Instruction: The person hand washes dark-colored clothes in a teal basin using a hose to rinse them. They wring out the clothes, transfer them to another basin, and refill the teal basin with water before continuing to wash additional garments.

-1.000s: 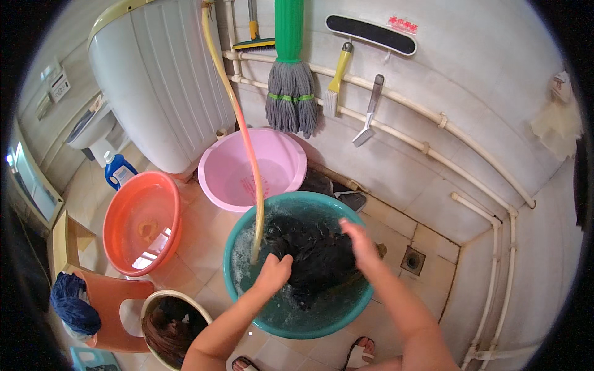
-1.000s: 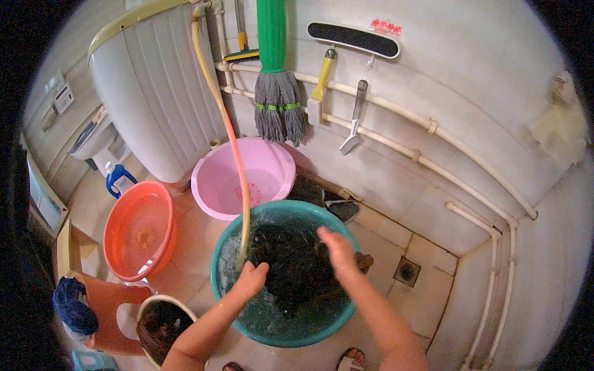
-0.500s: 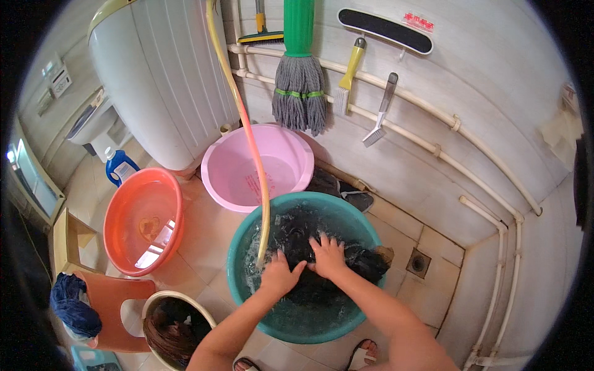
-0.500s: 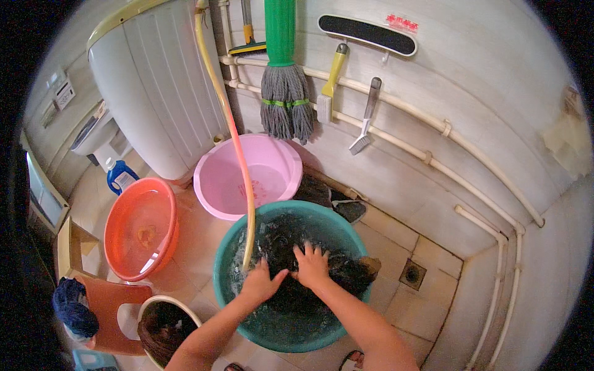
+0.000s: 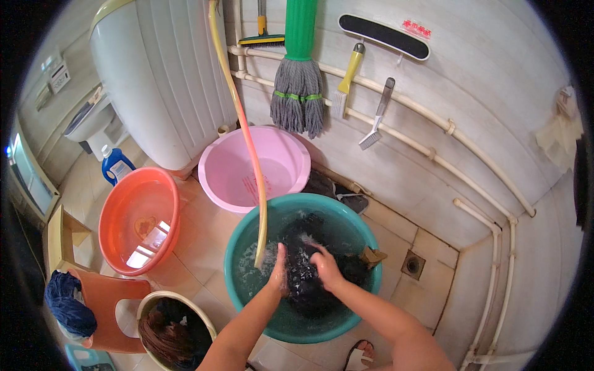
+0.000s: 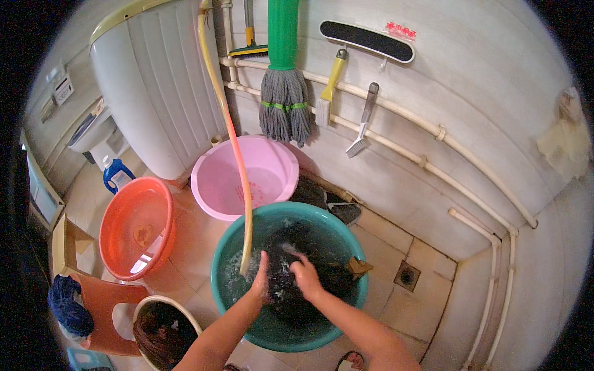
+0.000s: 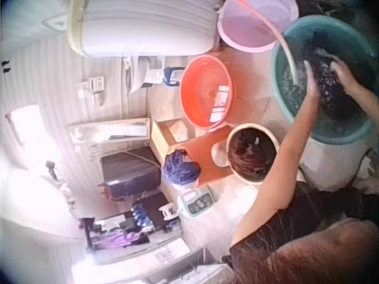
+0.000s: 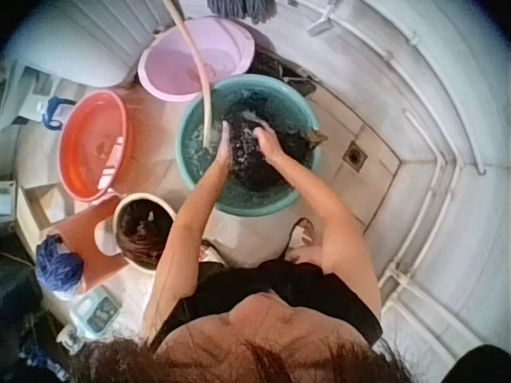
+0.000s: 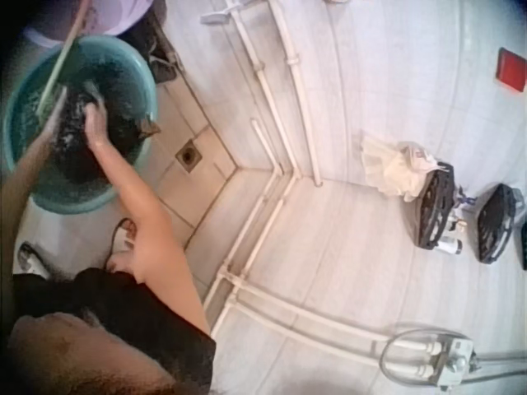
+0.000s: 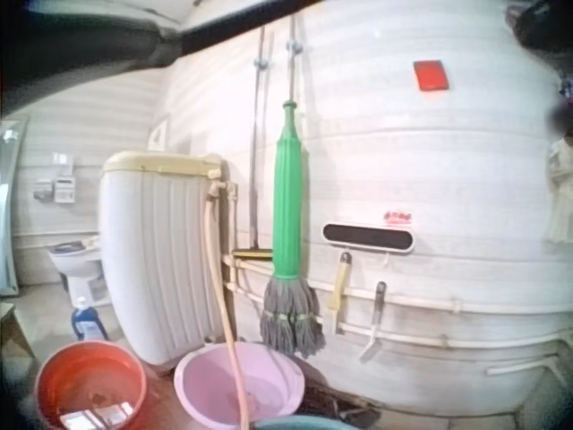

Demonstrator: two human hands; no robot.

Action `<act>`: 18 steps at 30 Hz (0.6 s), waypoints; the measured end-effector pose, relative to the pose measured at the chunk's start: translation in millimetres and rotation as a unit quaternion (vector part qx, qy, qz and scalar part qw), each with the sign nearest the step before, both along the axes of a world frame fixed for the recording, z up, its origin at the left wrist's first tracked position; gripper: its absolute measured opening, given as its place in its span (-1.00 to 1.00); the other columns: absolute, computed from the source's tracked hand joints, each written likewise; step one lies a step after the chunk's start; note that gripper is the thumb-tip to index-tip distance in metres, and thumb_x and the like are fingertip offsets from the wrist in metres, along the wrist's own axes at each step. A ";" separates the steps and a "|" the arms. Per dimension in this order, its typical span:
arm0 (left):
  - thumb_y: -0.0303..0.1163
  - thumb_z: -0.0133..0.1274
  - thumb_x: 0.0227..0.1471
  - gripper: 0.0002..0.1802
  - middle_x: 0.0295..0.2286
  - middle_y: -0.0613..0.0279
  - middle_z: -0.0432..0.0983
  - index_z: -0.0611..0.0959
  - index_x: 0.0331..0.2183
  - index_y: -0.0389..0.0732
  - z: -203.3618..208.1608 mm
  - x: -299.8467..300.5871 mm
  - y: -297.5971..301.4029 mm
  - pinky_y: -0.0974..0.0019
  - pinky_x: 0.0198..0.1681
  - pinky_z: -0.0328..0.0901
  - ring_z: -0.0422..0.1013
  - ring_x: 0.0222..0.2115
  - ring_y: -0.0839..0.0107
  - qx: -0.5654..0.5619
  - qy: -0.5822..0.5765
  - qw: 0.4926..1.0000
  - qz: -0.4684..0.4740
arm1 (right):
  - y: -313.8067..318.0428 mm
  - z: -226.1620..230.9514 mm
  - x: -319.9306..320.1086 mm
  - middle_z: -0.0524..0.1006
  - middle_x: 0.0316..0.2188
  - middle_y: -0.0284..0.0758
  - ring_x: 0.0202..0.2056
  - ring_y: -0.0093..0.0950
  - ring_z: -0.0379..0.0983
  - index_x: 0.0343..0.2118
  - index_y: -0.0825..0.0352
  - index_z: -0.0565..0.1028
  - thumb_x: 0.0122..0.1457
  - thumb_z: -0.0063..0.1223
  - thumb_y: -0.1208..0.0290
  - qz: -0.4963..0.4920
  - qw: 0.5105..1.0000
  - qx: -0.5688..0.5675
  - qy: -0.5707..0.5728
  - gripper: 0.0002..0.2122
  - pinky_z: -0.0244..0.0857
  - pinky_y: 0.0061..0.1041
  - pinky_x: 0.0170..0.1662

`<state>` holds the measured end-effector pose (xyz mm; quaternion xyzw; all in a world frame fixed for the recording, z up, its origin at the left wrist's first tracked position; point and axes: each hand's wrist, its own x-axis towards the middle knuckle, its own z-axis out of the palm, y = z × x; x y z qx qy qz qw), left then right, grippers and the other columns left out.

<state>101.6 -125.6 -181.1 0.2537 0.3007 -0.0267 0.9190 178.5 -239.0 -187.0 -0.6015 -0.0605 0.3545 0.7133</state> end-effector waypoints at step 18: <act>-0.21 0.20 -0.14 -0.62 -0.48 0.31 0.47 0.52 -0.38 -0.33 118.8 -12.9 6.4 0.47 -0.39 0.25 0.32 -0.46 0.57 0.524 -0.002 0.852 0.007 | -21.9 75.3 50.6 0.41 -0.64 -0.24 -0.63 -0.19 0.35 -0.65 0.30 0.38 -0.03 0.12 0.31 -0.174 0.698 -0.257 -0.646 -0.78 0.22 -0.32 -0.61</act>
